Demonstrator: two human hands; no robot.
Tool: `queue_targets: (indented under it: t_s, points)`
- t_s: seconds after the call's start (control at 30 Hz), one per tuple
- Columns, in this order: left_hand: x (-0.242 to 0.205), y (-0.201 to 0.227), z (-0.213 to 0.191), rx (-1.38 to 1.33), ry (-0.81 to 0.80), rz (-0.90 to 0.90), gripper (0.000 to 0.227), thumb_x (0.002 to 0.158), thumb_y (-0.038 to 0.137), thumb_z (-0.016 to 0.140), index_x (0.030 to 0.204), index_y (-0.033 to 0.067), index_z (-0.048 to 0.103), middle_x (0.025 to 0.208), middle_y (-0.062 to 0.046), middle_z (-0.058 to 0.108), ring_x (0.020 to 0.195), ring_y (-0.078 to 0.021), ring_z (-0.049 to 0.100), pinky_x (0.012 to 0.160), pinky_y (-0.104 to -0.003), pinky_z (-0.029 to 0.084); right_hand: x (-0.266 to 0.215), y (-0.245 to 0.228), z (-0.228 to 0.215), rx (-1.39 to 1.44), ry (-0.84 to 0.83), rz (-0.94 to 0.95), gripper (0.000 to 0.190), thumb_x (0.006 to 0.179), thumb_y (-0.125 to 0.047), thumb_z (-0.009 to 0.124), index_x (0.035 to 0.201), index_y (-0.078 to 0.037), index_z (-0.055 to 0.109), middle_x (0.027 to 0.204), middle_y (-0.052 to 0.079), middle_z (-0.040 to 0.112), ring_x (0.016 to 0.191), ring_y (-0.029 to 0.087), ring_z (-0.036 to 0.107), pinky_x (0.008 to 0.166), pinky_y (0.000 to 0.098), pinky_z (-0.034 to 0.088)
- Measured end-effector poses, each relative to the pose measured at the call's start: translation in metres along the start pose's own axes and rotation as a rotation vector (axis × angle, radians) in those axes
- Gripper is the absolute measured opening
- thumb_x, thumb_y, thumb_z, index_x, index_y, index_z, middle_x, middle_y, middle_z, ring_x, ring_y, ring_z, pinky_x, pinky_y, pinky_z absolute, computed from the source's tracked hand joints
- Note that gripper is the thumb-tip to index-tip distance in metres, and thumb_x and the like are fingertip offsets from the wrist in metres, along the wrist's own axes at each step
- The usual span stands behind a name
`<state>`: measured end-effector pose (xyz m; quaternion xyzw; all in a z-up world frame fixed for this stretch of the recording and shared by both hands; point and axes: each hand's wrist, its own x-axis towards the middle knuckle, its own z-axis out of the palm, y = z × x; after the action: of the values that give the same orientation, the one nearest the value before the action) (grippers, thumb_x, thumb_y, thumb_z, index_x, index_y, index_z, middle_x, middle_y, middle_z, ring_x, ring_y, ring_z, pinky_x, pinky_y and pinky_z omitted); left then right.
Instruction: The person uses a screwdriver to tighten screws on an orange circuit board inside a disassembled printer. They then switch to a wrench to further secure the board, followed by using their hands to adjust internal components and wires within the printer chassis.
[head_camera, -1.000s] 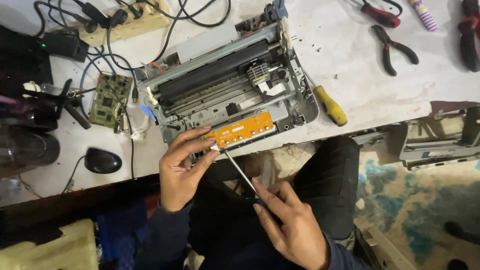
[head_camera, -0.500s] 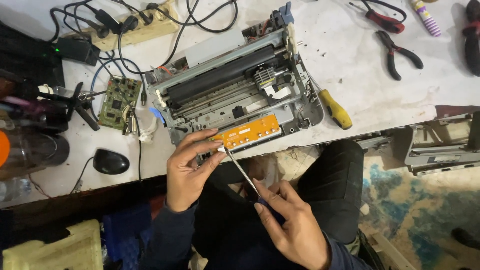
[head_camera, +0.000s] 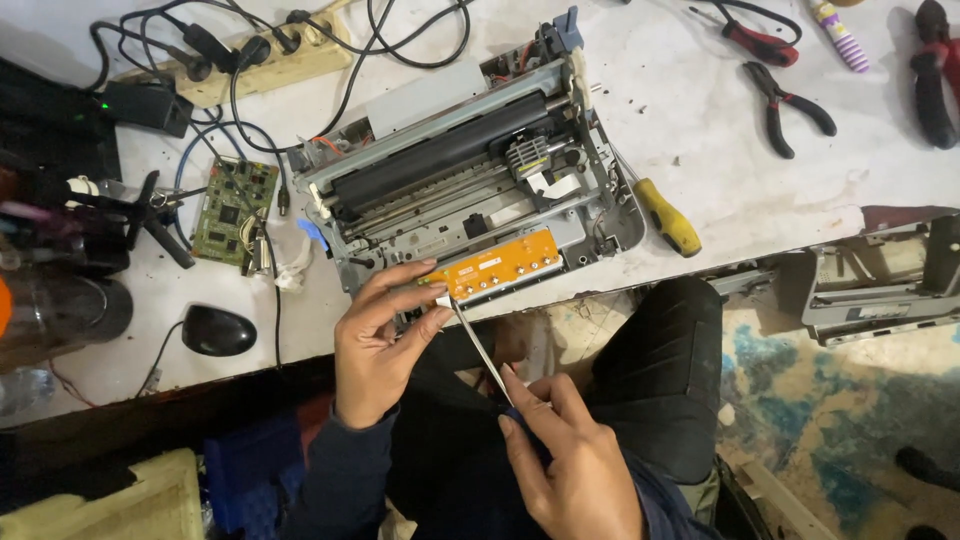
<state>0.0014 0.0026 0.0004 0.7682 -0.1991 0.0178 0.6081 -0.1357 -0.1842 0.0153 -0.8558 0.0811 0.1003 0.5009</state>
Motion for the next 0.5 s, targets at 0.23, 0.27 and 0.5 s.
queue_targets:
  t_s: [0.23,0.27,0.5]
  points:
    - [0.0002,0.0007,0.0006,-0.006,0.01,-0.003,0.018,0.094,0.004,0.073,0.112,0.0063,0.075,0.129,-0.015,0.068,0.13,-0.0298,0.066,0.108,-0.04,0.061,-0.0006,-0.002,0.0042,-0.029,0.016,-0.031,0.056,0.097,-0.027,0.064,0.151,-0.021,0.052,0.117,-0.002,0.061,0.064,0.024,0.063,0.053,0.0474,0.04]
    - [0.0002,0.0004,0.0004,-0.014,0.008,-0.003,0.019,0.095,0.004,0.073,0.113,0.0064,0.074,0.129,-0.015,0.068,0.131,-0.0297,0.065,0.106,-0.04,0.063,-0.0003,-0.0012,0.0049,-0.055,0.046,-0.059,0.055,0.096,-0.027,0.064,0.15,-0.019,0.054,0.112,-0.002,0.061,0.065,0.023,0.064,0.051,0.0454,0.044]
    - [0.0013,0.0037,0.0011,-0.012,0.012,-0.01,0.018,0.094,0.003,0.073,0.112,0.0053,0.075,0.127,-0.015,0.068,0.13,-0.0299,0.065,0.104,-0.04,0.064,-0.0001,-0.0052,0.0058,-0.059,0.101,-0.112,0.052,0.096,-0.023,0.065,0.146,-0.013,0.059,0.107,0.0,0.062,0.065,0.021,0.065,0.048,0.0426,0.045]
